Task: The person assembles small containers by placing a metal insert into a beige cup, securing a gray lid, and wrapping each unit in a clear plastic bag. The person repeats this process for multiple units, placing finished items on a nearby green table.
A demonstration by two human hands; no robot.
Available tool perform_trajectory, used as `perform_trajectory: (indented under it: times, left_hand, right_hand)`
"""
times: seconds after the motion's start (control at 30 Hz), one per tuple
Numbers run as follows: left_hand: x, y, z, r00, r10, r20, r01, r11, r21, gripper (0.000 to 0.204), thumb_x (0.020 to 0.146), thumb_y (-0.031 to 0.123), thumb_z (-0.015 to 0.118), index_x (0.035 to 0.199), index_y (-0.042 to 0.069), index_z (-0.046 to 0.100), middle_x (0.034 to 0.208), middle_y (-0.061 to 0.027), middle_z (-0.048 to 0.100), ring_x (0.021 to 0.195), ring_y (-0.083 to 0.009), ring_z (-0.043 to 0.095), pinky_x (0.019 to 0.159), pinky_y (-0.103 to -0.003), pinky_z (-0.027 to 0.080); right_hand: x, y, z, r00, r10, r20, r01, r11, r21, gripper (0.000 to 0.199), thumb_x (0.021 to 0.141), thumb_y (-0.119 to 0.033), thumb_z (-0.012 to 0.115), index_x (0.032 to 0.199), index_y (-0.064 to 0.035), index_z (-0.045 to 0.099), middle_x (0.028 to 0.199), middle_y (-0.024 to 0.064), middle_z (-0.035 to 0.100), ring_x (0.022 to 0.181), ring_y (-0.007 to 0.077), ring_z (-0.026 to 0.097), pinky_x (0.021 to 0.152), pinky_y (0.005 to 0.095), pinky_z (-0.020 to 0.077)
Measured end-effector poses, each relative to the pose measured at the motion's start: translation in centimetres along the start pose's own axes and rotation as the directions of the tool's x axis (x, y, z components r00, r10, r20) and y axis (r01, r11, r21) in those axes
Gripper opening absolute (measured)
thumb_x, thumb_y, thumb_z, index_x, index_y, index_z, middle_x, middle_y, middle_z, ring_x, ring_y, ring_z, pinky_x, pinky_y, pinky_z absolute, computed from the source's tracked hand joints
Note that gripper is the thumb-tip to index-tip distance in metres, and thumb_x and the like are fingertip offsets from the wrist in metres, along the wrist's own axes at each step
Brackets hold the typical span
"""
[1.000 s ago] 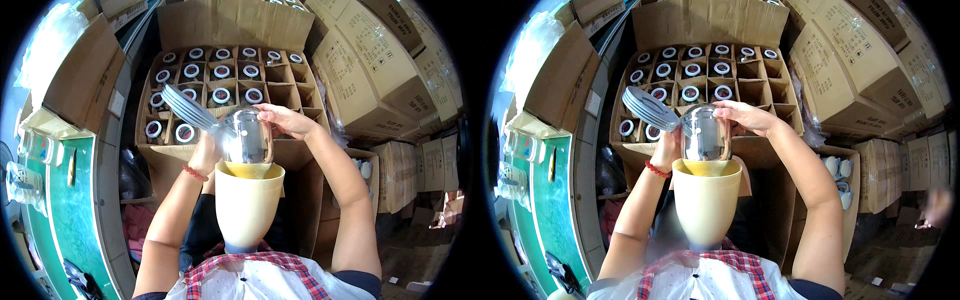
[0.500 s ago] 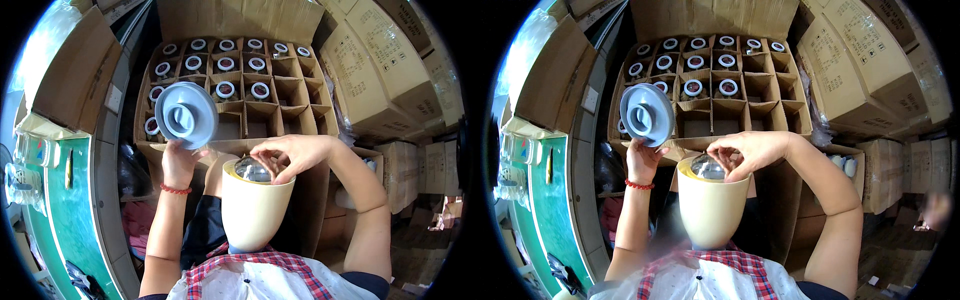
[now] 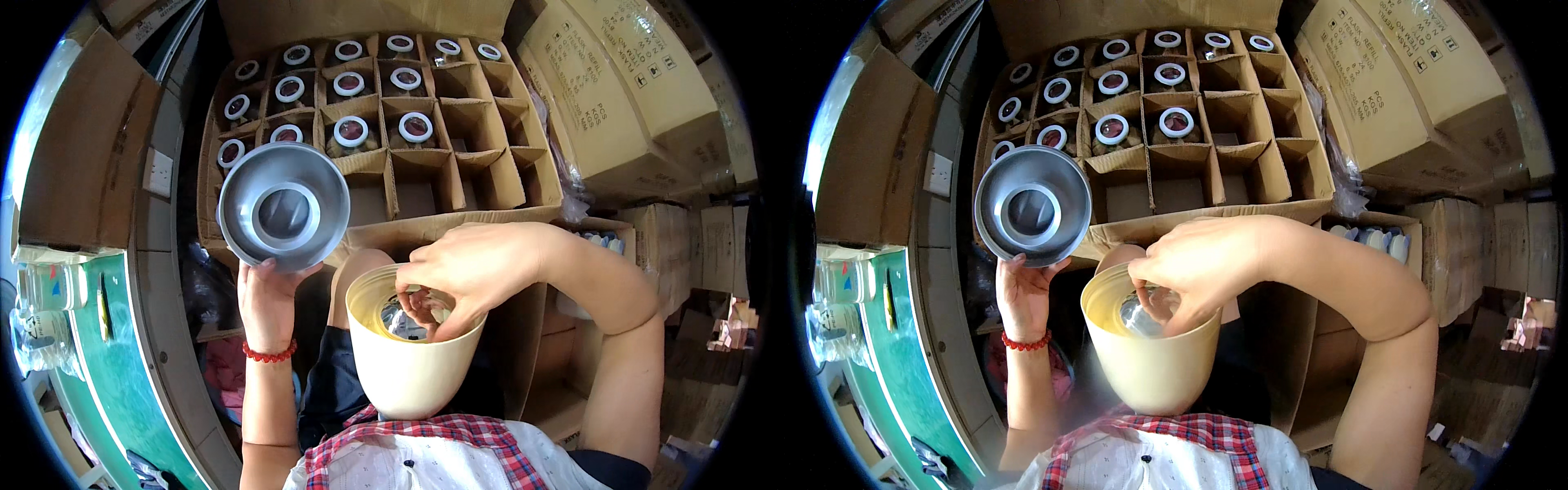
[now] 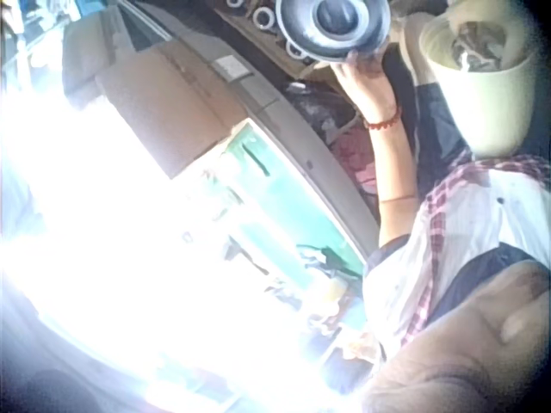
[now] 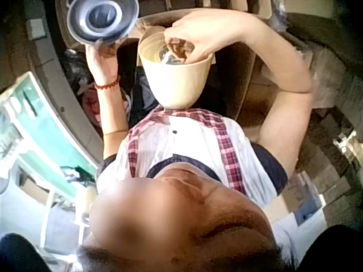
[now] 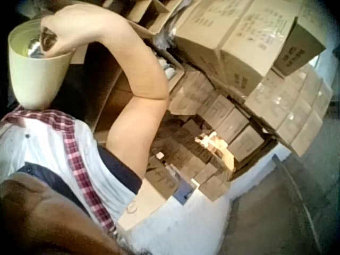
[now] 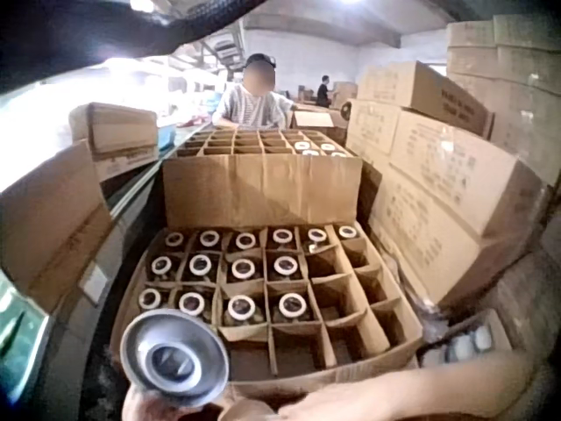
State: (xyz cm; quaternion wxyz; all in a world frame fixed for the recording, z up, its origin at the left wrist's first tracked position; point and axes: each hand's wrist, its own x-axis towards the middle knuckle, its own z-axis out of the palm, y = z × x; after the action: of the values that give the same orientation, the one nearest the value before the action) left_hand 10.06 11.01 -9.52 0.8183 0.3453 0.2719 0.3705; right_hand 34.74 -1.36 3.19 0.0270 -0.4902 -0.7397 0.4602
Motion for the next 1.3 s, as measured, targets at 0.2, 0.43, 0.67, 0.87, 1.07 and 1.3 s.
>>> perform_trajectory:
  times: [0.2,0.43,0.67,0.87,1.07,1.3]
  left_hand:
    - [0.1,0.0,1.6,0.998,0.035,0.046,-0.037,0.999,0.037,0.044,0.09,0.006,0.045,0.134,0.001,0.042,0.128,-0.0165,0.056,0.112,-0.0333,0.061,0.088,-0.051,0.056]
    - [-0.1,0.2,2.1,0.997,0.029,0.067,-0.032,0.998,0.045,0.044,0.09,0.008,0.046,0.133,0.001,0.043,0.126,-0.0168,0.057,0.112,-0.0336,0.061,0.088,-0.052,0.056]
    - [-0.4,0.4,0.9,0.998,0.042,0.055,-0.044,0.998,0.036,0.044,0.09,0.008,0.047,0.133,0.001,0.043,0.126,-0.017,0.057,0.11,-0.0341,0.062,0.087,-0.053,0.056]
    - [-0.5,0.4,1.0,0.996,0.062,0.06,-0.065,0.996,0.054,0.044,0.09,0.008,0.046,0.133,0.001,0.042,0.126,-0.0172,0.057,0.109,-0.034,0.062,0.085,-0.052,0.057]
    - [-0.6,0.5,1.2,0.996,0.074,0.056,-0.077,0.995,0.063,0.044,0.09,0.008,0.044,0.134,0.001,0.042,0.126,-0.017,0.057,0.109,-0.0337,0.062,0.085,-0.051,0.057]
    - [-0.5,0.6,1.2,0.998,0.052,0.04,-0.056,0.995,0.087,0.045,0.09,0.01,0.045,0.134,0.001,0.042,0.126,-0.0163,0.057,0.11,-0.0329,0.062,0.085,-0.051,0.058]
  right_hand:
    - [2.5,0.2,2.8,0.975,0.211,-0.07,-0.22,0.961,-0.169,0.054,0.08,-0.047,0.061,0.094,0.0054,0.063,0.08,0.0219,0.069,0.079,0.0345,0.069,0.071,0.043,0.0545]
    - [1.1,-0.7,0.6,0.978,0.209,0.018,-0.203,0.965,-0.165,0.055,0.082,-0.052,0.057,0.093,0.0007,0.065,0.08,0.0205,0.069,0.079,0.0342,0.069,0.074,0.0413,0.0544]
    - [-1.0,0.8,-0.3,1.0,-0.02,-0.002,0.021,0.988,0.153,0.051,0.076,-0.043,0.069,0.106,-0.0022,0.06,0.095,0.0193,0.067,0.09,0.0328,0.066,0.082,0.0382,0.0513]
    - [1.2,-0.3,-0.3,0.977,0.169,0.13,-0.177,0.983,0.052,0.053,0.077,-0.043,0.067,0.11,-0.0022,0.058,0.092,0.0193,0.068,0.086,0.034,0.066,0.08,0.0394,0.0521]
    - [0.4,-0.9,-2.2,0.988,0.108,0.111,-0.098,0.991,-0.091,0.057,0.078,-0.042,0.065,0.116,-0.0009,0.057,0.096,0.0201,0.068,0.088,0.0359,0.066,0.08,0.0418,0.0528]
    - [0.5,0.9,-1.3,0.979,-0.174,0.103,0.171,0.985,0.037,0.063,0.079,-0.042,0.061,0.124,0.0006,0.053,0.11,0.0225,0.064,0.097,0.0361,0.064,0.085,0.0421,0.0506]
